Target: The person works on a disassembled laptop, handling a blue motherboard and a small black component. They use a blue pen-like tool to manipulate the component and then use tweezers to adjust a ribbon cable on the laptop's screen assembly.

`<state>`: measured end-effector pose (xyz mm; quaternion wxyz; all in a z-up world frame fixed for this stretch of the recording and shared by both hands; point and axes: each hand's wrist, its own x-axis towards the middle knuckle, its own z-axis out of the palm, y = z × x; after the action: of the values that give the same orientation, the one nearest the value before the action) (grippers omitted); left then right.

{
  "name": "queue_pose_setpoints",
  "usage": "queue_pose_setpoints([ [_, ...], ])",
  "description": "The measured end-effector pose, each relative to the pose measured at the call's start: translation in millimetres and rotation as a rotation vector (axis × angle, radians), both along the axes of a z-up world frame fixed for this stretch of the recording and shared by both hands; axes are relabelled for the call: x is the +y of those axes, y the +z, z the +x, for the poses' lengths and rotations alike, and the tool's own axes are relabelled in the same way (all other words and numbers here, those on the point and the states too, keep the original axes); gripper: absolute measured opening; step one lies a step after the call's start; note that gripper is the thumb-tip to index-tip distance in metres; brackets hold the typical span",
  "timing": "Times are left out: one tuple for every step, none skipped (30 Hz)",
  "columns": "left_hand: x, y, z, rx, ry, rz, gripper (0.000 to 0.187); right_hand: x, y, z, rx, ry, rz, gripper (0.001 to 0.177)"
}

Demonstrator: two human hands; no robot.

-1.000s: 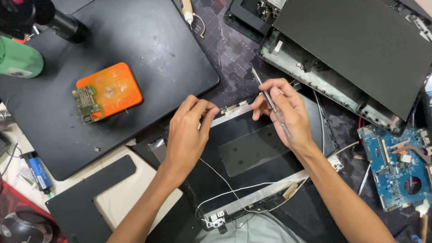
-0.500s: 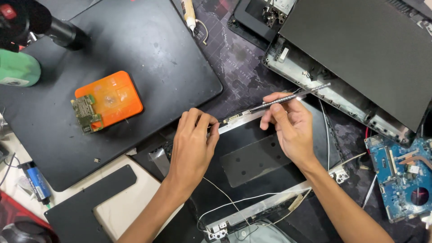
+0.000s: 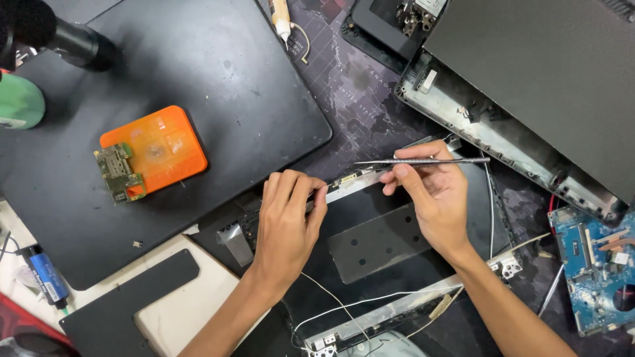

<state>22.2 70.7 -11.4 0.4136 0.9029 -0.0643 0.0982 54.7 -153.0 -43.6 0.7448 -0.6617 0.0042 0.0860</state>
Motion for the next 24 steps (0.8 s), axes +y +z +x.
queue_pose_setpoints([
  [0.2,-0.3,-0.2,-0.002,-0.002,0.002,0.014,0.5,0.9,0.2,0.002,-0.006,0.003,0.016],
  [0.2,-0.4,-0.4,0.000,-0.002,0.002,0.014,0.6,0.5,-0.1,0.004,-0.006,0.004,0.016],
  [0.0,-0.6,-0.6,-0.006,-0.005,0.009,0.014,0.5,0.0,-0.1,-0.003,-0.008,0.008,0.015],
  [0.0,-0.8,-0.9,-0.011,-0.009,0.017,0.014,0.6,-0.4,-0.2,-0.010,-0.009,0.013,0.015],
  [-0.3,-0.6,-1.0,-0.010,-0.008,0.017,0.014,0.5,-1.3,-0.2,-0.008,-0.009,0.013,0.015],
  [-0.6,-0.5,-1.1,-0.018,-0.009,0.029,0.015,0.5,-2.2,-0.2,-0.011,-0.010,0.012,0.014],
  [-0.9,-0.5,-1.4,-0.025,-0.009,0.040,0.015,0.3,-3.1,-0.5,-0.012,-0.012,0.012,0.014],
  [-1.2,-0.8,-1.6,-0.023,-0.009,0.040,0.015,0.1,-3.7,-0.4,-0.010,-0.012,0.012,0.014],
  [-1.5,-1.0,-1.8,-0.027,-0.009,0.049,0.015,-0.1,-4.1,-0.2,-0.010,-0.012,0.009,0.014],
  [-1.8,-1.2,-1.9,-0.031,-0.009,0.059,0.015,-0.4,-4.5,0.0,-0.010,-0.012,0.007,0.014],
  [-2.1,-1.3,-2.0,-0.029,-0.010,0.059,0.015,-0.4,-4.4,-0.2,-0.009,-0.012,0.007,0.014],
  [-2.3,-1.3,-2.2,-0.033,-0.009,0.065,0.016,-0.5,-4.2,-0.4,-0.011,-0.009,0.008,0.014],
  [-2.5,-1.3,-2.2,-0.039,-0.009,0.071,0.016,-0.5,-4.0,-0.4,-0.014,-0.005,0.008,0.014],
  [-2.6,-1.5,-2.2,-0.039,-0.009,0.071,0.016,-0.7,-4.8,-0.7,-0.014,-0.006,0.008,0.014],
  [-2.8,-1.7,-2.1,-0.048,-0.012,0.083,0.016,-0.9,-5.7,-1.0,-0.026,0.002,0.008,0.014],
  [-2.9,-1.8,-2.0,-0.056,-0.014,0.095,0.016,-1.2,-6.5,-1.2,-0.039,0.009,0.009,0.014],
  [-2.8,-2.5,-1.9,-0.055,-0.015,0.096,0.016,-0.5,-7.0,-2.1,-0.038,0.008,0.009,0.014],
  [-2.5,-3.2,-2.0,-0.061,-0.019,0.106,0.017,0.3,-7.4,-3.1,-0.055,0.016,0.006,0.014],
  [-2.4,-4.1,-2.2,-0.068,-0.023,0.115,0.017,0.9,-7.8,-4.1,-0.072,0.025,0.002,0.015],
  [-2.1,-4.0,-2.5,-0.067,-0.023,0.115,0.017,2.2,-8.7,-6.5,-0.071,0.025,0.001,0.015],
  [-1.8,-3.8,-2.1,-0.070,-0.025,0.111,0.017,3.7,-9.4,-8.1,-0.088,0.038,-0.008,0.015],
  [-1.4,-3.5,-1.9,-0.073,-0.028,0.107,0.017,5.2,-10.0,-9.8,-0.104,0.051,-0.018,0.016],
  [-1.7,-3.5,-2.4,-0.073,-0.027,0.107,0.017,5.1,-10.5,-10.7,-0.104,0.052,-0.018,0.016],
  [-2.0,-3.5,-2.9,-0.074,-0.020,0.090,0.017,5.0,-10.9,-11.5,-0.101,0.061,-0.013,0.016],
])
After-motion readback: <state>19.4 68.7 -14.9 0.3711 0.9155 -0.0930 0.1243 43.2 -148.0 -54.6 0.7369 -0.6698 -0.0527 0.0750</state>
